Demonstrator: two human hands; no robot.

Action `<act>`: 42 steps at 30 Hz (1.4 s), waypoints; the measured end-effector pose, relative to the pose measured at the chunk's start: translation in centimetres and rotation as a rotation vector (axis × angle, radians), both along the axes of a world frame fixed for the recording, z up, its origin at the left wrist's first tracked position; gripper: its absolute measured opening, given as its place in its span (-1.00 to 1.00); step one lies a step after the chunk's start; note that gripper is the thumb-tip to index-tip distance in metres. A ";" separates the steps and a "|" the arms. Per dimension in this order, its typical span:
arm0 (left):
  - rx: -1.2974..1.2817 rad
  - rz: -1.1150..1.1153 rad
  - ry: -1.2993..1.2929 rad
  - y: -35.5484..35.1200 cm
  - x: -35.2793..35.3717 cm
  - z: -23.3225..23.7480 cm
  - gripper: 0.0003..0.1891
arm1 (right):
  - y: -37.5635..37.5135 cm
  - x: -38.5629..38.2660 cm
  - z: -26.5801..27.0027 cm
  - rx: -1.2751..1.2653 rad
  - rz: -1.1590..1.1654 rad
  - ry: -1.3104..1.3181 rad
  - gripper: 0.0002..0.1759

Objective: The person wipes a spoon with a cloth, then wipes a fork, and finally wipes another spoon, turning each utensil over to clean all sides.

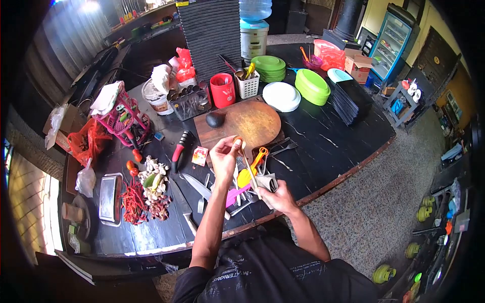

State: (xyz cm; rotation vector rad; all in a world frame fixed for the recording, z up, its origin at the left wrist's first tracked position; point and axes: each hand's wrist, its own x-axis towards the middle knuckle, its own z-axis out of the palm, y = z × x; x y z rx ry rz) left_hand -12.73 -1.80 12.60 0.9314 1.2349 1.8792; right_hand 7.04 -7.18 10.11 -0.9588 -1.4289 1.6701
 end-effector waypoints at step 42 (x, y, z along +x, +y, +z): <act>-0.128 -0.282 -0.278 -3.5 0.9 0.4 -0.86 | 1.4 1.1 0.1 0.566 -0.067 0.029 -0.59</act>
